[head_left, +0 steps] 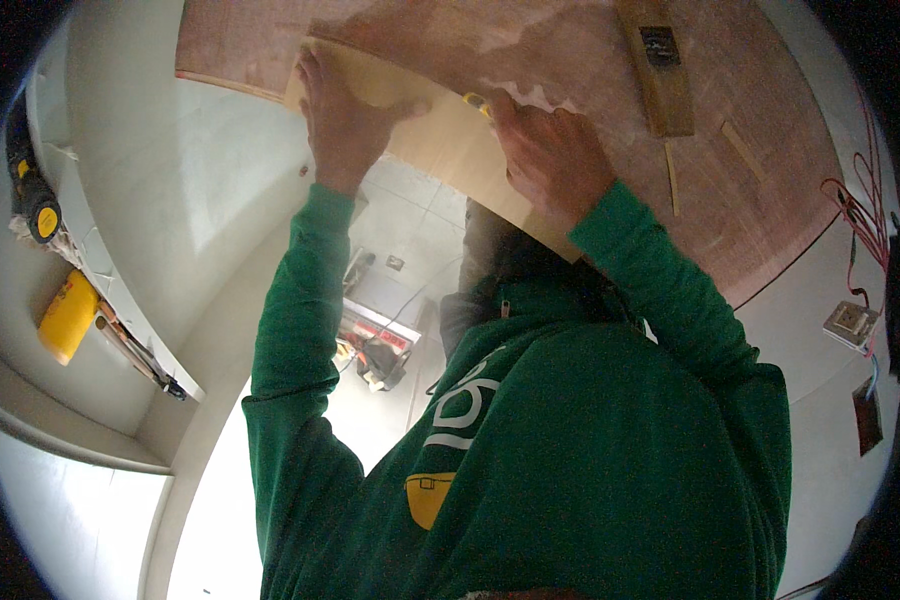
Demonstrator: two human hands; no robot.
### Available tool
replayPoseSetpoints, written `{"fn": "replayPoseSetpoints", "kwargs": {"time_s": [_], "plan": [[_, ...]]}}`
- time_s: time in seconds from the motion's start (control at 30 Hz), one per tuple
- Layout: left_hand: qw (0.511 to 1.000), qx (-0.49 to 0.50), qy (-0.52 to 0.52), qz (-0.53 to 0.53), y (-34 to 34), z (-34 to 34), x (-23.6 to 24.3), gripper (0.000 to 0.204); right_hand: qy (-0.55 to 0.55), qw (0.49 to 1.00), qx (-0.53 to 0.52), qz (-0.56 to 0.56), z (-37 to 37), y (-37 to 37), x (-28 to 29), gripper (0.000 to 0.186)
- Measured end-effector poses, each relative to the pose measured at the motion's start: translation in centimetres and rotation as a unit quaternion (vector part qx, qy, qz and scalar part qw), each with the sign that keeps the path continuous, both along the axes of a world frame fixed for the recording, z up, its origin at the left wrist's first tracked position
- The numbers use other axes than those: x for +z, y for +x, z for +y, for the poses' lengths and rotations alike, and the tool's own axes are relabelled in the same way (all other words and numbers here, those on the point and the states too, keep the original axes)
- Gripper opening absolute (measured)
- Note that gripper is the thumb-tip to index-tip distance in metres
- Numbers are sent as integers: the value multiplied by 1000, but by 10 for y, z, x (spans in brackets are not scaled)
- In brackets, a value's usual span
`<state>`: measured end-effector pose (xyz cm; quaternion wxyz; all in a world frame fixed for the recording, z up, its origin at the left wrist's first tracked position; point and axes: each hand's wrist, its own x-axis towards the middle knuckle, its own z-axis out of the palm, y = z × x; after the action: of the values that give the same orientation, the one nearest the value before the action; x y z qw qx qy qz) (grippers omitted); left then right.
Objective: The person measures and marks a wooden plank on a workbench, then uses a utility knife to cut along the marked line. The person handles the plank and knife repeatedly to complete the cut.
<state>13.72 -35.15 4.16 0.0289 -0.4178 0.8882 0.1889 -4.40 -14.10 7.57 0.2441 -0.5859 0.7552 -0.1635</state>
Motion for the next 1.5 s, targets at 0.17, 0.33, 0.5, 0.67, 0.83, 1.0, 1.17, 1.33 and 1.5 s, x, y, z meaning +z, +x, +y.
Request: {"fn": "replayPoseSetpoints", "kwargs": {"time_s": [0.17, 0.33, 0.5, 0.67, 0.83, 1.0, 1.17, 1.33, 1.5], "plan": [[1000, 4, -2, -1, 1, -2, -4, 157, 29, 999, 18, 8, -2, -5, -2, 36], [1000, -8, -8, 2, 3, -8, -6, 158, 35, 999, 31, -10, 14, -11, 0, 32], [1000, -17, -18, -9, 4, -7, -6, 156, 89, 996, -8, -11, 54, -13, 10, 37], [1000, -12, -3, 0, 6, -9, -8, 156, 207, 978, 22, -14, 101, -22, 20, 41], [998, -45, -34, -15, 10, -11, -11, 159, 217, 976, -4, -3, 146, -27, 44, 43], [1000, -25, -4, 12, 10, -13, -10, 159, 235, 971, 7, 29, 174, -34, 59, 49], [1000, -18, -7, 1, 10, -17, -13, 159, 285, 956, 3, 64, 193, -33, 57, 44], [999, -14, -24, 24, 16, -18, -25, 157, 200, 972, -111, 56, 233, -78, 57, 32], [998, -26, -34, 51, 14, -14, -22, 150, 56, 962, -266, 34, 257, -114, 6, 36]]}}
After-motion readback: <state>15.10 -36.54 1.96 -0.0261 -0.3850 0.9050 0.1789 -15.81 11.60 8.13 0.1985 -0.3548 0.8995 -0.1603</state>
